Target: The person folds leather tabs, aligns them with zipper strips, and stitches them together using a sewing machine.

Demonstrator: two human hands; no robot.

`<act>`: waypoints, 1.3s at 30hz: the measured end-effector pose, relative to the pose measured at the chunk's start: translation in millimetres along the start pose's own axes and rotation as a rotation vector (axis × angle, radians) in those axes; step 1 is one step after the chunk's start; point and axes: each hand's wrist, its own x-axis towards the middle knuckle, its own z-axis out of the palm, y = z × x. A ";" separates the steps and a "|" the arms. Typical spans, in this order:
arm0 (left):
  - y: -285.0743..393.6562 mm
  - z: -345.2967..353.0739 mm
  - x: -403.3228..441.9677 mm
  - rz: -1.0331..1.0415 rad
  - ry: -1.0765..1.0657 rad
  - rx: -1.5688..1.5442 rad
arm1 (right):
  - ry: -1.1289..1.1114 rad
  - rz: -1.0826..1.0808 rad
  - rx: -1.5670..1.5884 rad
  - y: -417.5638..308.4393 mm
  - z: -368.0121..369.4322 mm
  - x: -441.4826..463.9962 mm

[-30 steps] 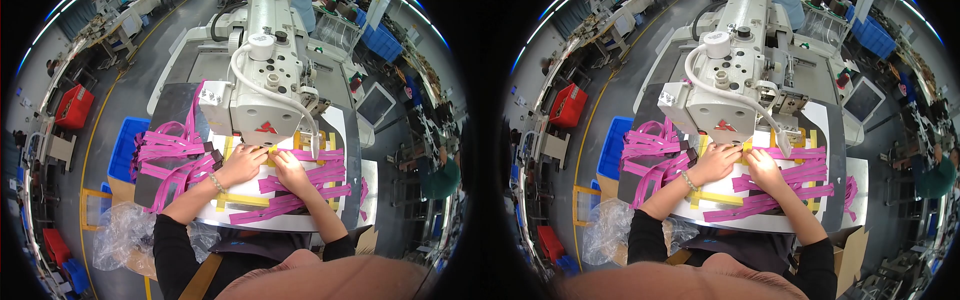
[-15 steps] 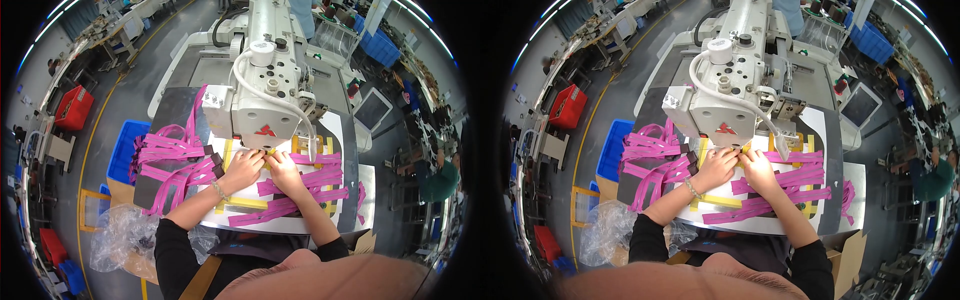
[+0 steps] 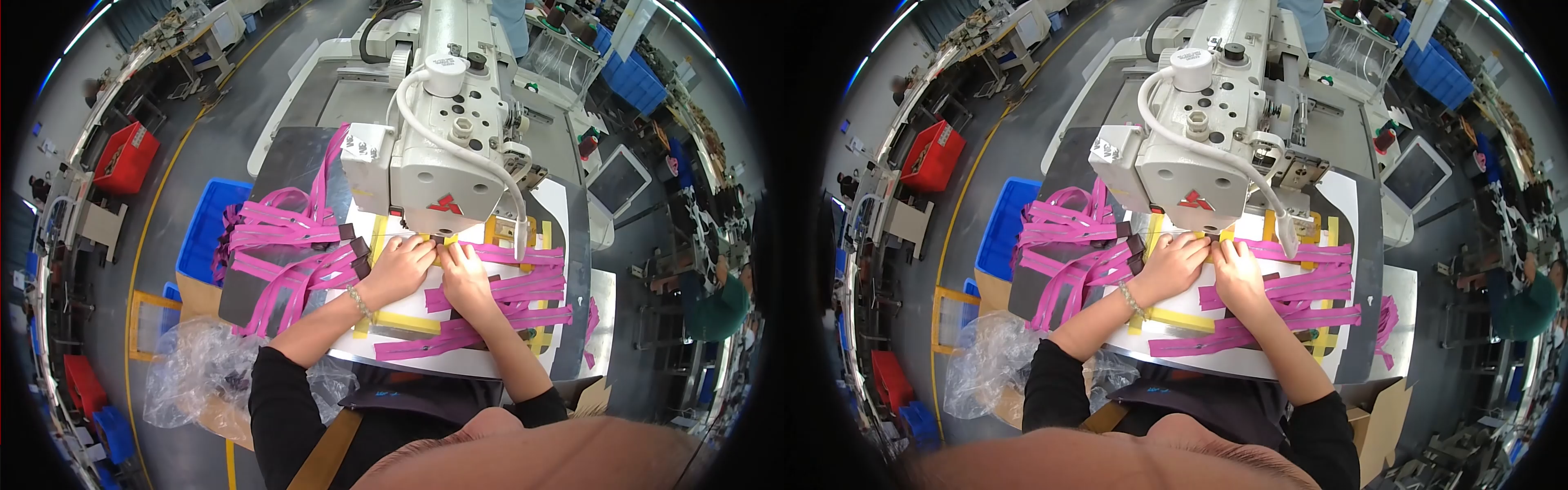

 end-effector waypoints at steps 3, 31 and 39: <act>-4.9 -3.8 1.8 -0.025 -0.066 -0.087 | 0.017 0.023 -0.027 -2.5 2.4 0.5; -10.8 -5.3 -11.5 -0.096 -0.054 0.076 | 0.057 0.046 -0.025 -1.5 5.6 -3.6; -9.7 -11.7 -9.9 -0.097 -0.119 0.086 | 0.040 -0.006 -0.024 4.4 1.4 -3.4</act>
